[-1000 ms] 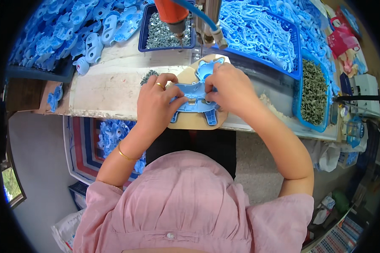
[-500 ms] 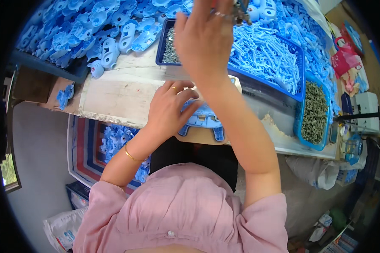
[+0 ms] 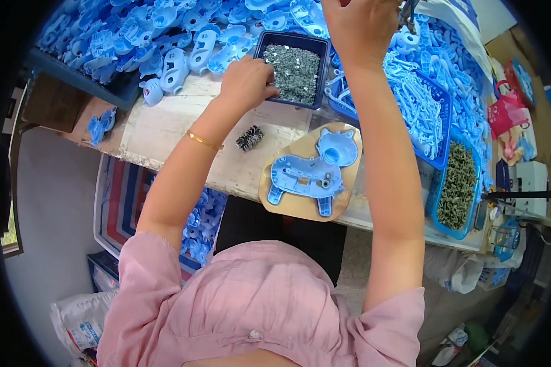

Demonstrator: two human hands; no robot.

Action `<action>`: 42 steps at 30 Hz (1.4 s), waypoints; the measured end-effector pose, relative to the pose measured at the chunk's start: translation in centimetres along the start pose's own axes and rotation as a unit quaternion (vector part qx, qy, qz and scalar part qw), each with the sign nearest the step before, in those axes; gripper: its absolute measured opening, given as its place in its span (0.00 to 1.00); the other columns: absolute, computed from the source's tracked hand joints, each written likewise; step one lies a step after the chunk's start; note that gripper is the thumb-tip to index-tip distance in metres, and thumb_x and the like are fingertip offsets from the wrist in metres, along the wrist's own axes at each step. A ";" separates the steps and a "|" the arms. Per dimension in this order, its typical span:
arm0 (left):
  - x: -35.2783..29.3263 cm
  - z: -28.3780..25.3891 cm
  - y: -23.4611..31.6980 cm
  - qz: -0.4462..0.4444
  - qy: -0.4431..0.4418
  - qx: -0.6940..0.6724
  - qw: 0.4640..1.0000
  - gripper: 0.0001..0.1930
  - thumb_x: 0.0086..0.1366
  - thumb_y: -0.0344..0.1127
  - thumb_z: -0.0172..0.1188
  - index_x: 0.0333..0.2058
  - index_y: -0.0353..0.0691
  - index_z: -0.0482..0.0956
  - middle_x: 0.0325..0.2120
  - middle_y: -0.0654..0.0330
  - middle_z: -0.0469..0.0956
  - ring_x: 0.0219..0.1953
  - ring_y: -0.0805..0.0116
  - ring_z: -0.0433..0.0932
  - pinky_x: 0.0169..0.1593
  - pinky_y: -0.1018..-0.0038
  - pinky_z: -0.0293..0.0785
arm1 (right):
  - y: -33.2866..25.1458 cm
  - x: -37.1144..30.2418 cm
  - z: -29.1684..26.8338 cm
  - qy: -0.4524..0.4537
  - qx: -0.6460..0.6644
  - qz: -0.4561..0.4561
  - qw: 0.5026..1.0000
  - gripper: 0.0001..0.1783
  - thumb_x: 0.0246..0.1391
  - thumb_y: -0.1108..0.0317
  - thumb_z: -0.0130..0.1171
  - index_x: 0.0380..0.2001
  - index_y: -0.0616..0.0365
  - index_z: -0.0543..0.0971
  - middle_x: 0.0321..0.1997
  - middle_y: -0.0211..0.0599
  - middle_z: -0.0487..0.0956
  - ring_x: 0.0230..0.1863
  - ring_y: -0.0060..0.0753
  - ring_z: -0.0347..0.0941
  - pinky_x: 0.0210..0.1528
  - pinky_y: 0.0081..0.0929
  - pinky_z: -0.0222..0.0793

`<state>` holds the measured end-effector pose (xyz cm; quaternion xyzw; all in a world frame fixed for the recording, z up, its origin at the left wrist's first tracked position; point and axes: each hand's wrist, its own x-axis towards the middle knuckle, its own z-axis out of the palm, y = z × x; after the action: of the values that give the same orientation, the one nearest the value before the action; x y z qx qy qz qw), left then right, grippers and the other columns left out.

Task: Assemble small blue plastic toy components using a pneumatic fastening tool.

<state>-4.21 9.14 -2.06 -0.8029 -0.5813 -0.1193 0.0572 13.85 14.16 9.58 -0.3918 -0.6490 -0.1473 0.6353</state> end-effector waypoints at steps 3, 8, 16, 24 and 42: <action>0.4 0.3 0.6 0.008 -0.023 0.011 1.000 0.13 0.52 0.48 0.74 0.28 0.47 0.86 0.31 0.60 0.84 0.41 0.59 0.79 0.43 0.63 0.74 | -1.5 0.6 -1.5 -0.049 0.043 0.071 0.995 0.39 0.45 0.74 0.67 0.61 0.60 0.63 0.46 0.48 0.78 0.40 0.45 0.76 0.45 0.37 0.75; -0.5 0.7 0.3 0.002 0.032 -0.049 0.998 0.12 0.53 0.48 0.74 0.29 0.48 0.86 0.32 0.61 0.84 0.44 0.60 0.79 0.44 0.62 0.73 | -2.6 2.2 -4.3 -0.178 0.039 0.079 0.980 0.29 0.45 0.70 0.64 0.54 0.62 0.72 0.34 0.45 0.80 0.37 0.41 0.76 0.44 0.33 0.72; 0.8 0.8 -0.3 0.047 -0.023 -0.005 0.999 0.13 0.58 0.48 0.69 0.35 0.47 0.83 0.34 0.63 0.82 0.44 0.57 0.77 0.44 0.59 0.73 | -2.7 2.4 -7.1 -0.287 0.209 0.224 0.908 0.25 0.54 0.68 0.67 0.55 0.59 0.73 0.42 0.30 0.77 0.44 0.21 0.74 0.49 0.24 0.72; 0.9 1.1 0.6 0.022 -0.010 -0.025 0.999 0.14 0.59 0.51 0.68 0.36 0.49 0.85 0.35 0.63 0.84 0.50 0.60 0.76 0.51 0.61 0.70 | -2.6 1.3 -8.7 -0.367 0.278 0.260 0.849 0.24 0.55 0.70 0.67 0.52 0.59 0.70 0.43 0.31 0.76 0.45 0.22 0.74 0.50 0.26 0.72; -0.9 0.6 0.8 0.070 0.112 -0.113 0.985 0.09 0.61 0.47 0.65 0.30 0.50 0.87 0.31 0.67 0.85 0.42 0.61 0.79 0.44 0.63 0.72 | -3.7 -0.5 -8.7 -0.376 0.370 0.308 0.792 0.24 0.56 0.72 0.63 0.55 0.60 0.67 0.44 0.37 0.78 0.46 0.29 0.77 0.53 0.32 0.73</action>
<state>-3.62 8.17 -2.79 -0.8242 -0.4965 -0.2696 0.0392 17.39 5.59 11.55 -0.3309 -0.6863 0.4662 0.4496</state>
